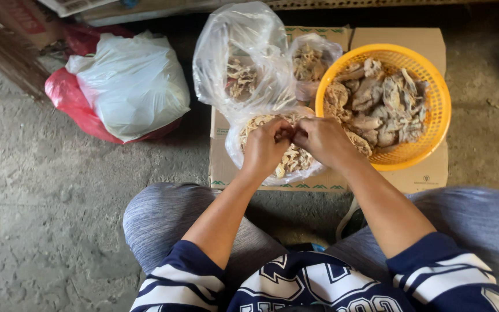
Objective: The person sits on the floor and sorts dried fish pieces by hand, moving them from a yellow basket into clear plastic bags placed on a cardboard box. The person repeatedly picks up pieces, separates them, and places them into the bags.
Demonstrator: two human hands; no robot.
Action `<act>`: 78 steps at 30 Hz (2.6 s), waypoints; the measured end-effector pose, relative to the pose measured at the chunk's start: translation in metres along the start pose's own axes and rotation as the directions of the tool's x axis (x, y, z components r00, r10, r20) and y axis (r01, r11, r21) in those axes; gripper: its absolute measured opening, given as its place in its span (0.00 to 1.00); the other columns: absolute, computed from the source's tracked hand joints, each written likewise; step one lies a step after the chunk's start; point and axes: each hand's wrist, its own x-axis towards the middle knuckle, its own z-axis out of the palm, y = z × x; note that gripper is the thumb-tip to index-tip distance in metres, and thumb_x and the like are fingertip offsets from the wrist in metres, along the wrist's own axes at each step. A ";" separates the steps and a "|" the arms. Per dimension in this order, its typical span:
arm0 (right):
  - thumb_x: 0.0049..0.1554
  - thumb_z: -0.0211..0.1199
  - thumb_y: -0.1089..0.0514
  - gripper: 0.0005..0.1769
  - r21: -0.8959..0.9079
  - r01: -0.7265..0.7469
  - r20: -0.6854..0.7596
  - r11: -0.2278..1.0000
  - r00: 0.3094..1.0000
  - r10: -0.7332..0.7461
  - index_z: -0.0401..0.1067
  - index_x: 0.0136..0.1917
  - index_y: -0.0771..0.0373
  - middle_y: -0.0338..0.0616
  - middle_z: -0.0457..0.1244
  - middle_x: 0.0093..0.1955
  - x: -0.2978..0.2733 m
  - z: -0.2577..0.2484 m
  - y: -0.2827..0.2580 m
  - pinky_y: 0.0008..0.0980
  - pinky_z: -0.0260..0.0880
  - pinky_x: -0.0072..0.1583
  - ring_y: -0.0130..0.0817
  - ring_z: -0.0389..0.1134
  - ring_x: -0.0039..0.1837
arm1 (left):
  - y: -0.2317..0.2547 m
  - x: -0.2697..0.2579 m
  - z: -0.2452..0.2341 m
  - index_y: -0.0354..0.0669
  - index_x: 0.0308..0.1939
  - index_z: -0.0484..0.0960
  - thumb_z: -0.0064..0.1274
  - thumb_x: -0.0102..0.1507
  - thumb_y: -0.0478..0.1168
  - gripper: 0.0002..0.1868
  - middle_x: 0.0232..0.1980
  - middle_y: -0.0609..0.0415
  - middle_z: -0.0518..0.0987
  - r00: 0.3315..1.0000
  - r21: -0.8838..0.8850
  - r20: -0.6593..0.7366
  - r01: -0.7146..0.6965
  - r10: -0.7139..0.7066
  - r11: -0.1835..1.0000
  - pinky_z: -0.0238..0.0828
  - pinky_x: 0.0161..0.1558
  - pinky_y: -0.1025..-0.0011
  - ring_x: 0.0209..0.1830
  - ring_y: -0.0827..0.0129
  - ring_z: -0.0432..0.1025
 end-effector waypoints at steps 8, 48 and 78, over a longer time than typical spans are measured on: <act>0.55 0.68 0.55 0.09 0.110 0.111 -0.147 0.988 0.985 -0.094 0.77 0.42 0.63 0.48 0.68 0.35 -0.007 -0.009 0.004 0.40 0.70 0.42 0.42 0.70 0.36 | -0.003 0.011 -0.004 0.37 0.45 0.83 0.61 0.56 0.33 0.13 0.34 0.55 0.83 0.993 -0.057 0.083 0.088 -0.083 0.995 0.72 0.34 0.74 0.30 0.76 0.73; 0.54 0.70 0.54 0.18 0.104 -0.109 -0.071 0.988 0.991 0.117 0.81 0.58 0.54 0.49 0.71 0.38 -0.003 -0.023 -0.013 0.34 0.69 0.37 0.30 0.68 0.30 | -0.052 0.028 -0.003 0.28 0.54 0.80 0.50 0.62 0.24 0.15 0.42 0.48 0.83 0.906 -0.576 0.334 0.414 -0.259 0.705 0.80 0.48 0.74 0.42 0.68 0.80; 0.51 0.72 0.49 0.14 0.116 -0.147 -0.017 0.982 0.989 0.149 0.77 0.44 0.60 0.50 0.68 0.32 0.002 -0.018 -0.015 0.42 0.69 0.39 0.38 0.68 0.31 | -0.046 0.021 -0.010 0.29 0.49 0.79 0.54 0.65 0.30 0.09 0.41 0.51 0.82 0.924 -0.527 0.328 0.353 -0.198 0.773 0.81 0.39 0.73 0.37 0.73 0.77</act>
